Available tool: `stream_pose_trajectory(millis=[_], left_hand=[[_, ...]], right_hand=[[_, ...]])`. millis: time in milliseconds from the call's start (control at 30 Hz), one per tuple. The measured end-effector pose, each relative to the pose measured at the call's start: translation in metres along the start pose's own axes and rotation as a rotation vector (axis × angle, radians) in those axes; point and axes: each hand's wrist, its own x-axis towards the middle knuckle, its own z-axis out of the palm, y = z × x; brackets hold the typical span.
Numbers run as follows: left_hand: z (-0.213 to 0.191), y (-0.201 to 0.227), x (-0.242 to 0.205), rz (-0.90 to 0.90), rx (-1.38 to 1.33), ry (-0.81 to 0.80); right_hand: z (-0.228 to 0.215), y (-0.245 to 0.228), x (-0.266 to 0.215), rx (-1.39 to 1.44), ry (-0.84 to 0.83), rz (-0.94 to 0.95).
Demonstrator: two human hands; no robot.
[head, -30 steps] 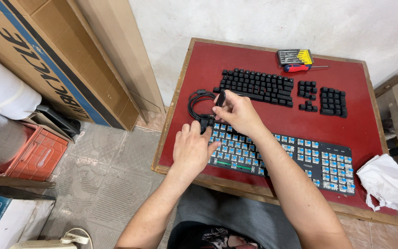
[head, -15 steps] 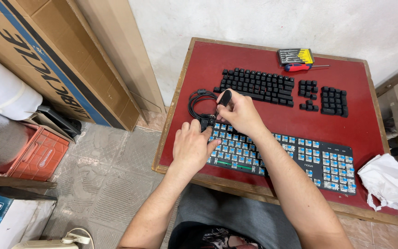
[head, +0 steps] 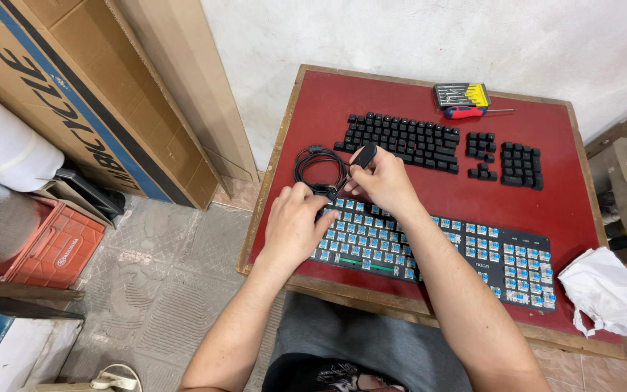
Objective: The person uses a keycap puller to remove black keycaps from a mechanical keyboard and places them on the table. The removed keycaps are arranged in groups while the keyboard remains on the red work surface.
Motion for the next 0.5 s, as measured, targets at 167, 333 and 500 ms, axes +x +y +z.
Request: stream_pose_trajectory(millis=[167,333,500], left_hand=[[-0.008,-0.002,0.028,0.002,-0.120,0.078],[0.020,-0.024,0.048,0.034,-0.226,-0.033],[0.010,-0.025,0.055,0.061,-0.280,-0.031]], right_hand=[[-0.001,-0.008,-0.001,0.003,0.009,-0.020],[0.000,-0.004,0.000,-0.021,0.004,-0.032],[-0.002,-0.001,0.002,0.052,0.036,-0.036]])
